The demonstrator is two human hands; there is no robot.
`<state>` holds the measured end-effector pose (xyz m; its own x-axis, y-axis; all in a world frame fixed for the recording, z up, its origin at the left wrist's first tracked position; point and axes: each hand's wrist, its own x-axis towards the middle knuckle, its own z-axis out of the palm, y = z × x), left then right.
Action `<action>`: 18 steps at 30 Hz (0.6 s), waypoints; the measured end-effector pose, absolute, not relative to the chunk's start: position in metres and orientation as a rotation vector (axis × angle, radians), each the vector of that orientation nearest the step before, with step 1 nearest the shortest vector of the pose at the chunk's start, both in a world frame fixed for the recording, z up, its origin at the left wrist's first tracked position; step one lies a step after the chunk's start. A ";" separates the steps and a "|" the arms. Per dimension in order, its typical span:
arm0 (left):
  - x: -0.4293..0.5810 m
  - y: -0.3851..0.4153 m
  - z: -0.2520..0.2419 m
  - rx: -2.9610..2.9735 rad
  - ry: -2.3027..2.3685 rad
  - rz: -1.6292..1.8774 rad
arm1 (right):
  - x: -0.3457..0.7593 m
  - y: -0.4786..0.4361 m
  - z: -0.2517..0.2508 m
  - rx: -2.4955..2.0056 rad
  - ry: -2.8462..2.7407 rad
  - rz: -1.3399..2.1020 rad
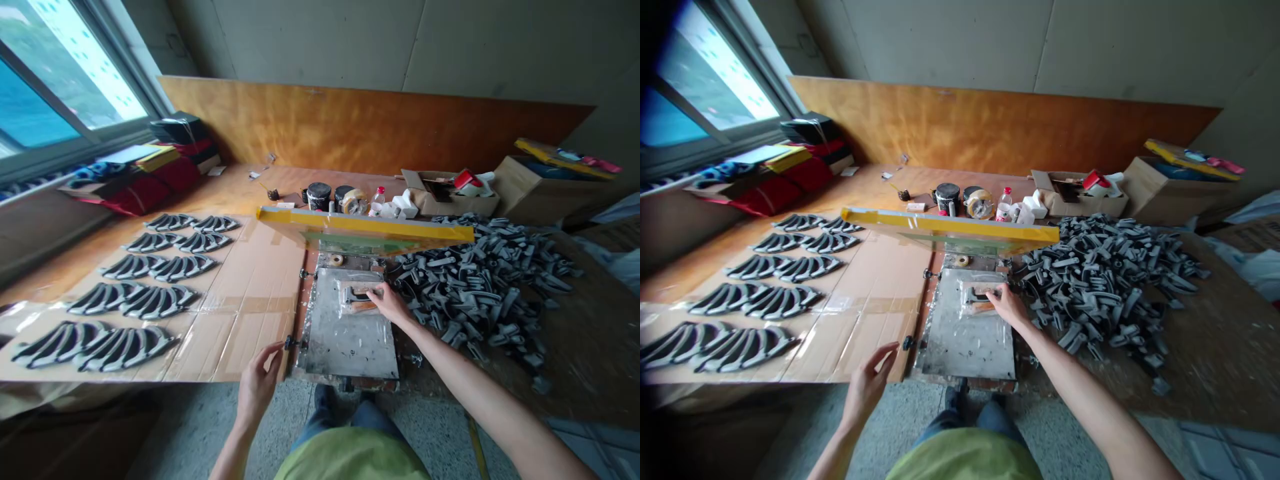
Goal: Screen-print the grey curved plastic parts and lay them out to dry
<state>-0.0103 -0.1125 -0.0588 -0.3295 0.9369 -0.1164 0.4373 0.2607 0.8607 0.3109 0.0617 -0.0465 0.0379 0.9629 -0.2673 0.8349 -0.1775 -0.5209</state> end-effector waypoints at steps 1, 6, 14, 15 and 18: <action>-0.012 -0.107 -0.058 1.221 1.887 1.011 | 0.310 0.060 -0.044 -2.019 -1.971 0.670; -0.007 -0.056 -0.023 1.091 1.800 1.258 | 0.288 0.062 -0.043 -1.330 -2.510 0.293; 0.026 0.049 0.107 0.944 1.194 1.744 | 0.280 0.073 -0.080 -1.129 -2.799 0.349; 0.029 0.055 0.116 0.944 1.181 1.708 | 0.282 0.073 -0.081 -1.123 -2.789 0.349; 0.031 0.055 0.122 0.975 1.248 1.613 | 0.301 0.077 -0.078 -1.149 -2.678 0.374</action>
<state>0.0308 0.0551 0.1223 -0.3318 0.9401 0.0780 -0.1608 -0.1378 0.9773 0.3008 0.0771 -0.0783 -0.6764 0.7315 0.0856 0.6800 0.6650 -0.3087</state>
